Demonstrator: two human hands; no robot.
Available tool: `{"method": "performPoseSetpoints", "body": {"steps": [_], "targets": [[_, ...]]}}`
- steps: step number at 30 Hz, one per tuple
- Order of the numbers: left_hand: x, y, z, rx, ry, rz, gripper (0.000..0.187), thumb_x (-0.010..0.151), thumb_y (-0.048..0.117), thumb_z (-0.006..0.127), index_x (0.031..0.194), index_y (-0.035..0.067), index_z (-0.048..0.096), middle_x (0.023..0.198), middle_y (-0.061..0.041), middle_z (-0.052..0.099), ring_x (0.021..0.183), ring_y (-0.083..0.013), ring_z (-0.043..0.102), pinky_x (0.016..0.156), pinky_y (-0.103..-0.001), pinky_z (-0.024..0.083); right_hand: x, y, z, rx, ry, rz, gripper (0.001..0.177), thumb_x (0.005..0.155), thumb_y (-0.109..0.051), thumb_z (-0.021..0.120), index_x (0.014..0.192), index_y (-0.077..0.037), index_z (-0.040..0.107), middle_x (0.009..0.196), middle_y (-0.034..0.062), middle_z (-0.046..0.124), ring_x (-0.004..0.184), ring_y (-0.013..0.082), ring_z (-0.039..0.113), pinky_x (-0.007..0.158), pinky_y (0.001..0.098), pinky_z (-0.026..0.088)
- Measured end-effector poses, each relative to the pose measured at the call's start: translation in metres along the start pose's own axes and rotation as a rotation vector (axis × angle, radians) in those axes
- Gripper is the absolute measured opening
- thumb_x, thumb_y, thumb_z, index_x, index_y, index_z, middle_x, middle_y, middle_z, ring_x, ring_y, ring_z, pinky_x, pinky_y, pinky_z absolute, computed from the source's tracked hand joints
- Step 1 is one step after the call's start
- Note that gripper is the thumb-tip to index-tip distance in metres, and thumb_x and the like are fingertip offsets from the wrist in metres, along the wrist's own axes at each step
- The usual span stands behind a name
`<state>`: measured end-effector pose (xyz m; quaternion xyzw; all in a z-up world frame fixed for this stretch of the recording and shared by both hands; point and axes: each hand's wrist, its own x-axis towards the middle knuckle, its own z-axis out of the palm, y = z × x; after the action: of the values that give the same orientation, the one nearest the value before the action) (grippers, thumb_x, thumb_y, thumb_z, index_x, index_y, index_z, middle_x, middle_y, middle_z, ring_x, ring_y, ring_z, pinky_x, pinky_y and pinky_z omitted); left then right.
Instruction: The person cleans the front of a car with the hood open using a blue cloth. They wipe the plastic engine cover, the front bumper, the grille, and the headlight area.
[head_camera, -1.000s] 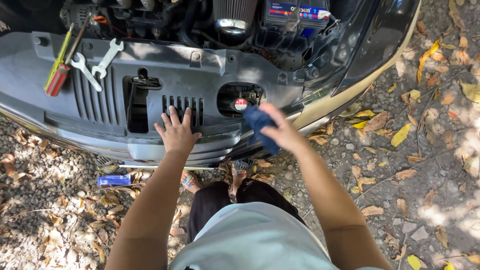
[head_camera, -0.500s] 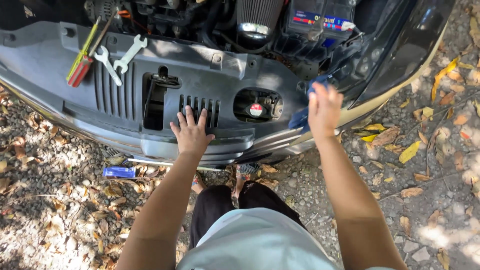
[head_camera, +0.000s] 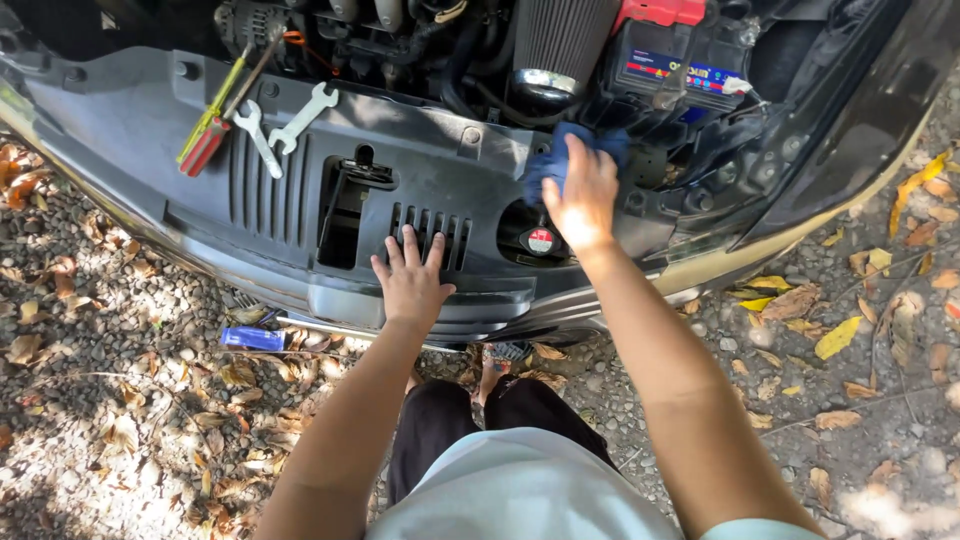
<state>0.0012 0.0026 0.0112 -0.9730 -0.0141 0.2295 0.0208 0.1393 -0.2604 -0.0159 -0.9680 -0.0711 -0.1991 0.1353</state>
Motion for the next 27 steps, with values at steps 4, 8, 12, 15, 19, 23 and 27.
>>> {"method": "performPoseSetpoints", "body": {"steps": [4, 8, 12, 15, 19, 23, 27], "targets": [[0.004, -0.002, -0.004, -0.015, -0.017, -0.008, 0.090, 0.094, 0.057, 0.064, 0.166, 0.030, 0.016, 0.170, -0.022, 0.013, 0.154, -0.0468, 0.018, 0.117, -0.072, 0.014, 0.046, -0.040, -0.013, 0.208, -0.165, -0.118, 0.068, 0.074, -0.045, 0.085, 0.134, -0.029, 0.058, 0.147, 0.0031, 0.052, 0.128, 0.0343, 0.056, 0.090, 0.0529, 0.058], [-0.006, 0.001, -0.008, 0.010, -0.024, 0.007, 0.090, 0.094, 0.058, 0.062, 0.165, 0.032, 0.013, 0.170, -0.020, 0.010, 0.154, -0.0468, 0.017, 0.117, -0.071, 0.017, 0.030, -0.078, -0.023, -0.009, -0.323, -0.215, 0.070, 0.081, -0.059, 0.077, 0.142, -0.031, 0.060, 0.160, 0.0100, 0.035, 0.147, 0.0466, 0.025, 0.099, 0.0756, 0.036], [-0.003, -0.001, -0.008, -0.030, -0.001, 0.002, 0.089, 0.094, 0.055, 0.065, 0.165, 0.030, 0.018, 0.170, -0.021, 0.014, 0.154, -0.0468, 0.019, 0.117, -0.073, 0.014, -0.038, -0.106, -0.012, -0.048, -0.305, -0.537, 0.048, 0.080, -0.047, 0.079, 0.125, -0.031, 0.071, 0.145, 0.0095, 0.050, 0.141, 0.0478, 0.036, 0.099, 0.0684, 0.039], [-0.003, 0.000, -0.005, -0.017, -0.009, 0.002, 0.086, 0.094, 0.055, 0.065, 0.163, 0.029, 0.022, 0.170, -0.022, 0.015, 0.154, -0.0471, 0.019, 0.117, -0.073, 0.013, -0.052, -0.100, -0.001, -0.056, -0.334, -0.582, 0.041, 0.082, -0.046, 0.076, 0.121, -0.032, 0.072, 0.149, 0.0059, 0.052, 0.143, 0.0445, 0.037, 0.105, 0.0734, 0.031], [-0.002, -0.002, -0.006, -0.017, -0.006, 0.009, 0.090, 0.094, 0.056, 0.064, 0.166, 0.030, 0.017, 0.170, -0.022, 0.015, 0.154, -0.0470, 0.020, 0.116, -0.073, 0.016, 0.022, -0.096, 0.017, -0.046, -0.245, -0.520, 0.048, 0.086, -0.045, 0.077, 0.130, -0.026, 0.070, 0.152, 0.0116, 0.049, 0.143, 0.0472, 0.034, 0.103, 0.0791, 0.030], [-0.003, -0.002, -0.008, -0.023, -0.004, 0.015, 0.090, 0.095, 0.055, 0.065, 0.166, 0.030, 0.016, 0.170, -0.021, 0.016, 0.154, -0.0469, 0.021, 0.116, -0.073, 0.016, 0.030, -0.101, 0.027, -0.025, -0.257, -0.354, 0.055, 0.090, -0.037, 0.079, 0.140, -0.024, 0.060, 0.155, 0.0114, 0.041, 0.140, 0.0450, 0.036, 0.104, 0.0742, 0.032], [-0.001, -0.001, 0.000, -0.027, 0.000, -0.002, 0.088, 0.092, 0.056, 0.067, 0.164, 0.030, 0.022, 0.171, -0.021, 0.015, 0.154, -0.0463, 0.020, 0.116, -0.074, 0.015, -0.057, -0.109, 0.015, -0.069, -0.210, -0.475, 0.047, 0.077, -0.036, 0.084, 0.121, -0.026, 0.069, 0.146, 0.0083, 0.053, 0.125, 0.0407, 0.051, 0.095, 0.0623, 0.043]]}}
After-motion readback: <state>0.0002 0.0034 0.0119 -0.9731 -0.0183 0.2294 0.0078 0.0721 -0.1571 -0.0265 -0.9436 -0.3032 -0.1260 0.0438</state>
